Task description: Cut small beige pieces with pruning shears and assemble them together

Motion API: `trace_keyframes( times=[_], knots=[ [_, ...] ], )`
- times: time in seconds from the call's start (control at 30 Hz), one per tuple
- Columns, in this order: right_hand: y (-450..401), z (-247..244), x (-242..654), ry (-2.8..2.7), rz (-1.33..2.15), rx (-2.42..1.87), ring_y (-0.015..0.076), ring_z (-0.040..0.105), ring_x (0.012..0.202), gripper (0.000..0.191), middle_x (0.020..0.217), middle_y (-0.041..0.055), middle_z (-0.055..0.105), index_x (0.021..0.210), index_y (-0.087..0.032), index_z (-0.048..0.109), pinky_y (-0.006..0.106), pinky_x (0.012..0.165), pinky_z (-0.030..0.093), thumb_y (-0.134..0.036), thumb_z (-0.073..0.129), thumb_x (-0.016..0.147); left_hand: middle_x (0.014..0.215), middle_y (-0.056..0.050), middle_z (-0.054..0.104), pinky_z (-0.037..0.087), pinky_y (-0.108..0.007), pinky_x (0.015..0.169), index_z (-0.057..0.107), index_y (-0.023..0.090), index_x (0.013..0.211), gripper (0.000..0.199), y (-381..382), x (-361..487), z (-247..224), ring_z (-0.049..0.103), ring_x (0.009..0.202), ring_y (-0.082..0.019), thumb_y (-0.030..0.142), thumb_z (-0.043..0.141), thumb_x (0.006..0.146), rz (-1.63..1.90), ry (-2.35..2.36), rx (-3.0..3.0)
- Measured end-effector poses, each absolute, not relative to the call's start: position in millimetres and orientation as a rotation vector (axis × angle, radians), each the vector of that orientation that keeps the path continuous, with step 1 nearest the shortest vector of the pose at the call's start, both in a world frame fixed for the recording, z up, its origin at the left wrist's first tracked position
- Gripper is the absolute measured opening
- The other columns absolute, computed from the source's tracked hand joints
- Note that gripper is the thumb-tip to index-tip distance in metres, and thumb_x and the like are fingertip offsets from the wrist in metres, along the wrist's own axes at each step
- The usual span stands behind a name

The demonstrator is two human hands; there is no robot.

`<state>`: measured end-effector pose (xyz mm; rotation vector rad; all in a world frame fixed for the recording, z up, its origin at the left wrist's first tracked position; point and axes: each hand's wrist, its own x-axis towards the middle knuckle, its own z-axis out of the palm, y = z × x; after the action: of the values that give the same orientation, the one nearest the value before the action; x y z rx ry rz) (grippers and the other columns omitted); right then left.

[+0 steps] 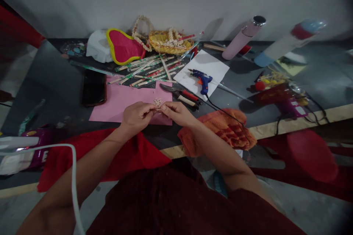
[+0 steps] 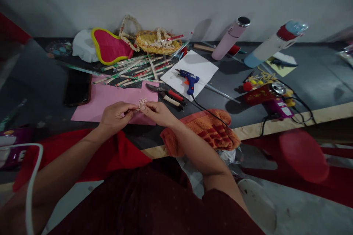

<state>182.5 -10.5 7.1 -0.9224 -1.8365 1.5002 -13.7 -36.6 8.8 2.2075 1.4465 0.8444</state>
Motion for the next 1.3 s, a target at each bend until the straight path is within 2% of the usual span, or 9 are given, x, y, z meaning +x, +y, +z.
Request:
trace_keyframes(
  times=[0.2, 0.47, 0.8, 0.97, 1.1, 1.23, 1.3],
  knots=[
    [-10.7, 2.5, 181.7, -1.896, 1.462, -0.872, 0.0064, 0.041, 0.054, 0.033, 0.063, -0.0034, 0.049, 0.075, -0.015, 0.058, 0.019, 0.05, 0.033, -0.045, 0.052, 0.088, 0.087, -0.004, 0.074, 0.046, -0.027, 0.071, 0.072, 0.024, 0.094, 0.025, -37.4, -13.1, 8.6, 0.065, 0.079, -0.018, 0.038, 0.053, 0.087, 0.805, 1.459, 2.351],
    [-15.4, 4.9, 181.3, -1.688, 1.613, -0.854, 0.0049, 0.042, 0.047, 0.034, 0.061, -0.0031, 0.052, 0.076, -0.015, 0.057, 0.017, 0.044, 0.033, -0.049, 0.055, 0.084, 0.076, -0.002, 0.073, 0.046, -0.024, 0.063, 0.073, 0.021, 0.084, 0.02, -40.4, -9.0, 12.7, 0.065, 0.068, -0.014, 0.033, 0.056, 0.086, 1.058, 1.37, 2.291],
    [-18.0, 3.5, 180.5, -1.595, 1.705, -0.777, 0.005, 0.043, 0.045, 0.034, 0.06, -0.0041, 0.052, 0.078, -0.016, 0.056, 0.018, 0.042, 0.034, -0.049, 0.056, 0.084, 0.076, -0.002, 0.073, 0.047, -0.024, 0.065, 0.073, 0.022, 0.085, 0.02, -43.8, -7.5, 13.8, 0.066, 0.07, -0.013, 0.031, 0.055, 0.086, 1.125, 1.313, 2.221],
    [-12.0, 2.9, 184.5, -1.879, 1.37, -0.885, 0.007, 0.047, 0.054, 0.033, 0.067, -0.0018, 0.055, 0.083, -0.016, 0.061, 0.02, 0.051, 0.037, -0.045, 0.048, 0.09, 0.086, -0.003, 0.074, 0.049, -0.026, 0.073, 0.073, 0.023, 0.089, 0.021, -38.7, -10.7, 9.7, 0.067, 0.079, -0.016, 0.031, 0.053, 0.086, 0.98, 1.411, 2.199],
    [1.5, 5.7, 204.4, -1.903, 0.887, -1.094, 0.011, 0.053, 0.063, 0.033, 0.07, 0.0009, 0.059, 0.083, -0.016, 0.063, 0.024, 0.06, 0.04, -0.041, 0.043, 0.093, 0.089, -0.004, 0.074, 0.048, -0.026, 0.074, 0.072, 0.022, 0.093, 0.023, -36.5, -13.1, 7.1, 0.067, 0.081, -0.017, 0.033, 0.054, 0.085, 1.005, 1.46, 2.159],
    [16.6, 6.6, 230.0, -1.954, 0.354, -1.371, 0.018, 0.056, 0.084, 0.022, 0.091, 0.0059, 0.062, 0.098, -0.018, 0.061, 0.032, 0.079, 0.043, -0.032, 0.047, 0.09, 0.089, -0.004, 0.074, 0.047, -0.024, 0.068, 0.072, 0.022, 0.095, 0.024, -36.1, -15.2, 6.3, 0.066, 0.075, -0.015, 0.036, 0.058, 0.083, 1.043, 1.491, 2.041],
    [20.2, 5.7, 238.4, -2.085, 0.168, -1.471, 0.0227, 0.052, 0.098, 0.02, 0.099, 0.008, 0.061, 0.096, -0.019, 0.063, 0.039, 0.091, 0.039, -0.034, 0.053, 0.087, 0.088, -0.004, 0.074, 0.047, -0.023, 0.067, 0.073, 0.021, 0.095, 0.025, -35.8, -16.1, 4.9, 0.065, 0.074, -0.014, 0.036, 0.059, 0.082, 1.065, 1.511, 1.954]
  ],
)
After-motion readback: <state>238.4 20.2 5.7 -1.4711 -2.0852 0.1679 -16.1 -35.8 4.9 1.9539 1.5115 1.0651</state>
